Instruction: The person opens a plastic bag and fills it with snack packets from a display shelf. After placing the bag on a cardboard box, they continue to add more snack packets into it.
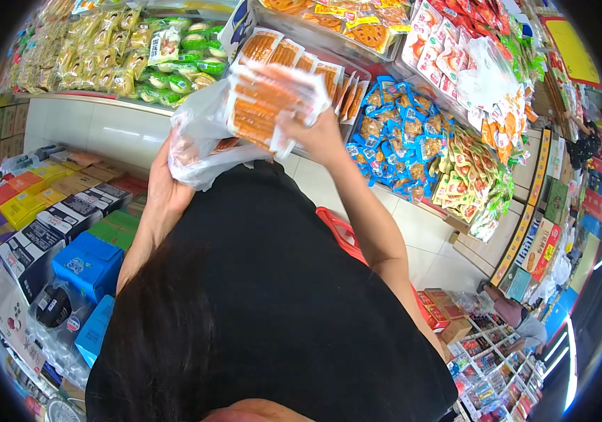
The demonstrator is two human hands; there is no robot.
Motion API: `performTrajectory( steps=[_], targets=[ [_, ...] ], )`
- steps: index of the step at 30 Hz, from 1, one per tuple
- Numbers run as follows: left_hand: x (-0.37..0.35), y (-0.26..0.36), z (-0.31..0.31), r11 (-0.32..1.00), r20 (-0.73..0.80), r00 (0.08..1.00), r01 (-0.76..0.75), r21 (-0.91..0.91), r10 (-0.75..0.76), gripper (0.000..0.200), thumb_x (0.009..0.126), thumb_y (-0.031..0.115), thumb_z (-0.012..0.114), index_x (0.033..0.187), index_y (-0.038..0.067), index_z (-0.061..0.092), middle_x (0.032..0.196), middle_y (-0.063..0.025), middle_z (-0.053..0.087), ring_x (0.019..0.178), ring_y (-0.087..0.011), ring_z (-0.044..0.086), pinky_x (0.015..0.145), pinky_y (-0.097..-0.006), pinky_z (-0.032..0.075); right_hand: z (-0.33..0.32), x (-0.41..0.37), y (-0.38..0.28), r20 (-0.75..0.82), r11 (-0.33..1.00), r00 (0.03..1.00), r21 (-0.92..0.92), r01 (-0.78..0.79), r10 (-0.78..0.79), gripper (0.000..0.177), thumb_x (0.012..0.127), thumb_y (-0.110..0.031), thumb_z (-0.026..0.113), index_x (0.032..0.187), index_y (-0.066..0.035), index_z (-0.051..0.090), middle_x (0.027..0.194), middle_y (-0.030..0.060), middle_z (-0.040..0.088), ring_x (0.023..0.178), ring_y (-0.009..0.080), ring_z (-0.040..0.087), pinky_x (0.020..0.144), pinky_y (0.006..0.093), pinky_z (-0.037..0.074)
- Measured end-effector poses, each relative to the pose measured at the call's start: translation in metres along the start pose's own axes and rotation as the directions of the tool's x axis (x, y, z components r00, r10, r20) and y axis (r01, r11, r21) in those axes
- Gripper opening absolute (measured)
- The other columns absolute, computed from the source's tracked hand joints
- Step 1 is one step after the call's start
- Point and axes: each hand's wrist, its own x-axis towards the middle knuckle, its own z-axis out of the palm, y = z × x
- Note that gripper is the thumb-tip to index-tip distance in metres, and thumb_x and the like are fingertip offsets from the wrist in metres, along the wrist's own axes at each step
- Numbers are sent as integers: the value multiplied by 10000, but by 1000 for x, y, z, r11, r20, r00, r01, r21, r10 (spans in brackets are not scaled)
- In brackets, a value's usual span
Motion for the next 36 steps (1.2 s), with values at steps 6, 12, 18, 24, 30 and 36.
performTrajectory(
  steps=[6, 12, 18, 24, 30, 36],
  targets=[
    [16, -2, -21, 999, 75, 997, -15, 28, 13, 237, 942, 194, 466, 1128, 56, 516, 798, 8, 526, 653, -72, 508, 613, -223, 475, 25, -24, 0, 357, 917, 913, -395, -43, 197, 507, 771, -162, 625, 1245, -99, 455, 1149, 106, 572, 1036, 178, 561, 809, 311, 472],
    [7, -11, -25, 976, 212, 973, 47, 214, -93, 316, 931, 178, 490, 1225, 65, 462, 760, 9, 533, 561, -52, 469, 475, -201, 382, 49, 6, 10, 473, 823, 879, -520, 228, 55, 557, 705, -231, 672, 1208, -86, 481, 1005, 183, 620, 885, 339, 612, 786, 386, 472],
    [-3, -5, -39, 970, 356, 921, 76, 232, -158, 342, 930, 192, 494, 1240, 54, 452, 691, 24, 471, 520, -47, 412, 453, -207, 348, 75, 12, 95, 547, 591, 754, -761, 268, 363, 529, 730, -301, 671, 1207, -153, 494, 1106, 159, 573, 954, 321, 584, 796, 414, 471],
    [-4, 28, -83, 991, 157, 986, -27, -132, 48, 266, 956, 126, 382, 1195, 46, 467, 704, 30, 408, 547, -59, 356, 452, -182, 300, 54, 15, 9, 466, 762, 861, -628, 158, 205, 319, 813, -239, 606, 1065, -45, 592, 1045, 148, 617, 938, 307, 597, 823, 384, 466],
    [-12, 30, -92, 992, 68, 997, -38, -124, 46, 206, 952, 133, 412, 1106, 30, 503, 663, 34, 398, 529, -53, 349, 429, -180, 293, 16, 75, 21, 142, 386, 974, -900, 201, -176, 497, 793, -201, 636, 1254, -126, 465, 1264, 184, 479, 1145, 330, 476, 931, 425, 412],
    [-13, 30, -101, 997, 122, 990, -67, -40, 71, 207, 930, 178, 483, 1069, 30, 524, 725, 0, 489, 557, -69, 436, 466, -206, 357, 25, 113, 71, 182, 141, 983, -972, 186, -37, 706, 751, -303, 683, 1359, -277, 326, 1429, 186, 241, 1215, 499, 310, 972, 514, 362]
  ],
)
